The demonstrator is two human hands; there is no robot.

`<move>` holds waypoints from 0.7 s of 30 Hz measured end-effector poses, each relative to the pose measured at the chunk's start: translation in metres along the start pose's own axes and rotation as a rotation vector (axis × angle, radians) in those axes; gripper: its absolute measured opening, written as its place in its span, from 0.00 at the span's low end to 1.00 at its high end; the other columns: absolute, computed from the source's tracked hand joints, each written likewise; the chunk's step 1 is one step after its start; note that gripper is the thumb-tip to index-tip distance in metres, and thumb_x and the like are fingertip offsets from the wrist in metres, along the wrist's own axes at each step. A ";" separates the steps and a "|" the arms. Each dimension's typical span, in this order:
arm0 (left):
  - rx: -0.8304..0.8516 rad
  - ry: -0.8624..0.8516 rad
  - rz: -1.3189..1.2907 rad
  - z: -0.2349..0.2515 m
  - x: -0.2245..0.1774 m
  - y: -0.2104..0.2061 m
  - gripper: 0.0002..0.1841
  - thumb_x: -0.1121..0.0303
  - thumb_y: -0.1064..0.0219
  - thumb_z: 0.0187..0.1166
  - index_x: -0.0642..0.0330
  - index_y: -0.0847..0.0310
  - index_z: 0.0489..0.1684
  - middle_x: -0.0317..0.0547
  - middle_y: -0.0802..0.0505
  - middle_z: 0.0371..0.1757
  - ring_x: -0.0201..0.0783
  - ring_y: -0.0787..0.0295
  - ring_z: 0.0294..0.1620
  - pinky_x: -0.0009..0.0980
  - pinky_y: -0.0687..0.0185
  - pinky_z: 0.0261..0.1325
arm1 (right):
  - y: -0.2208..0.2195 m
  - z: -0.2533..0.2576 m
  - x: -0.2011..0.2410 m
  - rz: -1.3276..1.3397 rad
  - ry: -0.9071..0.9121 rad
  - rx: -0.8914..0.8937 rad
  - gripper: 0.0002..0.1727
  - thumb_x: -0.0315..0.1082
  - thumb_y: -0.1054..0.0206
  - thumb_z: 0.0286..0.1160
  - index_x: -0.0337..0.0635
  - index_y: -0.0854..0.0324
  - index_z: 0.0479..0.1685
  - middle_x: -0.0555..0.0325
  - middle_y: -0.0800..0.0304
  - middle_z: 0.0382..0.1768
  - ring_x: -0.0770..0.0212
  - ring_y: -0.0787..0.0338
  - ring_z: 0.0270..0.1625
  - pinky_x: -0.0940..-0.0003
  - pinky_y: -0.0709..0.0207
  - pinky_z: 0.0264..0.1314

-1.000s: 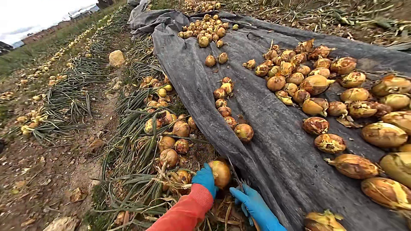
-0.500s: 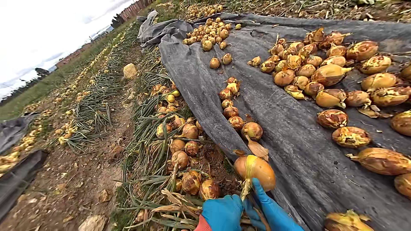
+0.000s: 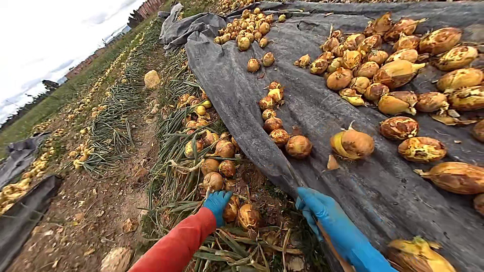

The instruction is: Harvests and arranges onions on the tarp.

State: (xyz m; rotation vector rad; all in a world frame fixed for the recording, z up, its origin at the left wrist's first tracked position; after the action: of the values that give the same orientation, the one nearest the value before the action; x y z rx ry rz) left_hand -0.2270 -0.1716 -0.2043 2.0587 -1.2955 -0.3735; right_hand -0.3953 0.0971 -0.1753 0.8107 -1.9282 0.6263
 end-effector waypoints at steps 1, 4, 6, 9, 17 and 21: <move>-0.066 -0.004 -0.046 0.002 0.003 -0.007 0.62 0.64 0.10 0.51 0.52 0.48 0.95 0.65 0.31 0.88 0.67 0.37 0.88 0.64 0.49 0.89 | -0.008 0.001 -0.011 -0.054 -0.067 0.041 0.25 0.60 0.44 0.85 0.48 0.20 0.36 0.67 0.29 0.15 0.69 0.30 0.12 0.73 0.33 0.15; -0.177 -0.007 -0.244 -0.006 0.010 -0.013 0.62 0.61 0.08 0.43 0.53 0.41 0.92 0.64 0.26 0.83 0.62 0.32 0.85 0.58 0.44 0.90 | -0.028 -0.001 -0.037 -0.060 -0.165 0.096 0.22 0.57 0.40 0.84 0.47 0.21 0.38 0.65 0.28 0.15 0.67 0.29 0.13 0.71 0.32 0.16; -0.309 -0.034 -0.606 -0.023 0.010 -0.011 0.62 0.63 0.09 0.36 0.59 0.37 0.88 0.62 0.22 0.80 0.55 0.23 0.80 0.51 0.27 0.82 | -0.035 -0.001 -0.046 0.001 -0.194 0.072 0.22 0.56 0.39 0.85 0.45 0.20 0.38 0.64 0.28 0.15 0.67 0.29 0.12 0.71 0.32 0.16; -0.561 -0.222 -1.317 -0.061 -0.017 -0.005 0.58 0.62 0.13 0.31 0.69 0.35 0.77 0.47 0.08 0.59 0.33 0.07 0.57 0.33 0.09 0.62 | -0.044 0.000 -0.054 0.063 -0.149 0.110 0.24 0.60 0.28 0.69 0.48 0.25 0.39 0.68 0.31 0.15 0.70 0.30 0.12 0.72 0.31 0.16; -0.202 -0.301 -1.311 -0.125 -0.080 0.017 0.51 0.50 0.13 0.44 0.66 0.29 0.74 0.44 0.05 0.53 0.33 0.06 0.55 0.36 0.09 0.63 | -0.056 -0.020 -0.035 0.012 0.144 0.181 0.49 0.90 0.46 0.52 0.49 0.16 0.40 0.75 0.23 0.19 0.77 0.25 0.18 0.74 0.27 0.22; -0.751 -0.242 -0.490 -0.109 -0.061 0.035 0.58 0.38 0.14 0.39 0.68 0.23 0.76 0.58 0.05 0.57 0.54 0.03 0.51 0.58 0.08 0.47 | -0.057 -0.024 -0.049 0.098 0.125 0.175 0.31 0.70 0.49 0.78 0.55 0.25 0.21 0.77 0.34 0.10 0.78 0.36 0.12 0.77 0.38 0.16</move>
State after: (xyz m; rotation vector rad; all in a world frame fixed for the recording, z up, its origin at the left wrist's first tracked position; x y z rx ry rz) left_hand -0.2190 -0.0865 -0.1068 1.6618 -0.5928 -1.1613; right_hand -0.3220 0.0903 -0.2026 0.7696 -1.8255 0.8939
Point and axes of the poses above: each hand's wrist, its own z-axis towards the middle knuckle, its own y-axis out of the back of the hand, x = y × z, the point moved 2 cm from there along z, towards the middle knuckle
